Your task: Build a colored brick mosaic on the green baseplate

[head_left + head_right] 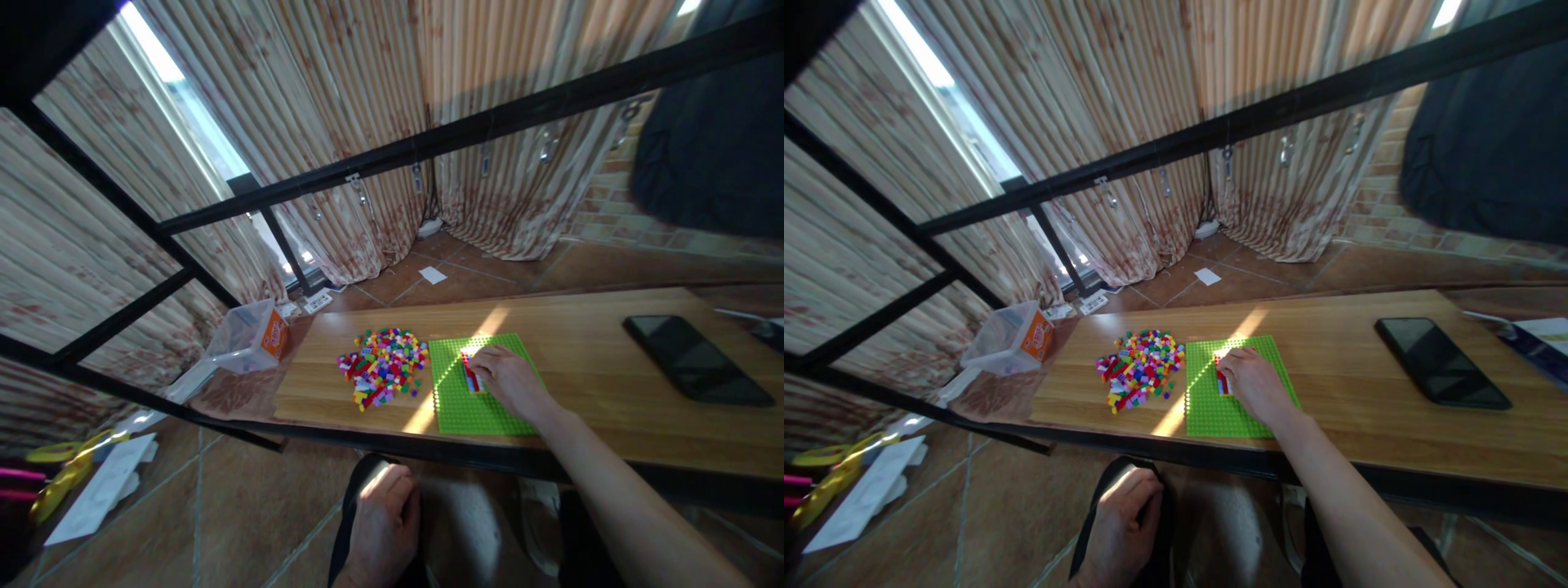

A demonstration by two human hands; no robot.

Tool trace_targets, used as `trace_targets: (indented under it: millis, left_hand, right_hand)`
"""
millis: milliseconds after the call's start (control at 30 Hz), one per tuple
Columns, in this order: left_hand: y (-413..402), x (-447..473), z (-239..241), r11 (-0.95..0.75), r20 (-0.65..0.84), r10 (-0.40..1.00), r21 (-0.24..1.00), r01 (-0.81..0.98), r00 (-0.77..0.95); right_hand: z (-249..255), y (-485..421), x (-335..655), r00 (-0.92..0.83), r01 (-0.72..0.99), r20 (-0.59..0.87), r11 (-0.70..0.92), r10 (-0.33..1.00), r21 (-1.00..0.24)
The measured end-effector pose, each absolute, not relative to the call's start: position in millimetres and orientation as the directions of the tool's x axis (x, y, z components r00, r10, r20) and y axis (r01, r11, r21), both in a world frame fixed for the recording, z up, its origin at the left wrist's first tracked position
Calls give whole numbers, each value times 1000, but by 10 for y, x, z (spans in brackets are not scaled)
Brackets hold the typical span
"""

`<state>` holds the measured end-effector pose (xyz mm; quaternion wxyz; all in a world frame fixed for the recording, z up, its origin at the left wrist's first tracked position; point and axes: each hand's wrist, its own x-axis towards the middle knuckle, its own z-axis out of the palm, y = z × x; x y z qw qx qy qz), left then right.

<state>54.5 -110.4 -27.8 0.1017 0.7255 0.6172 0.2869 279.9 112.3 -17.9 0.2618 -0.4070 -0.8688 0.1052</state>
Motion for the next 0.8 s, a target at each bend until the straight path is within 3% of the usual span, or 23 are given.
trace_targets:
  millis: [167, 533, 667, 800]
  left_hand:
    - [-1108, 544, -288, -207, 284, 957, 496, 843, 68]
    - [-1106, 546, -266, -234, 308, 947, 470, 851, 90]
    - [-1098, 546, -257, -253, 326, 940, 466, 848, 102]
    - [-1095, 548, -265, -260, 337, 936, 458, 850, 104]
  right_hand:
    - [-192, 1128, 2797, -543, 650, 372, 657, 753, -381]
    - [-118, 1137, 2760, -655, 650, 331, 730, 680, -212]
    - [-101, 1142, 2741, -680, 645, 281, 734, 678, -212]
    - [-164, 1152, 2737, -610, 645, 350, 702, 711, -301]
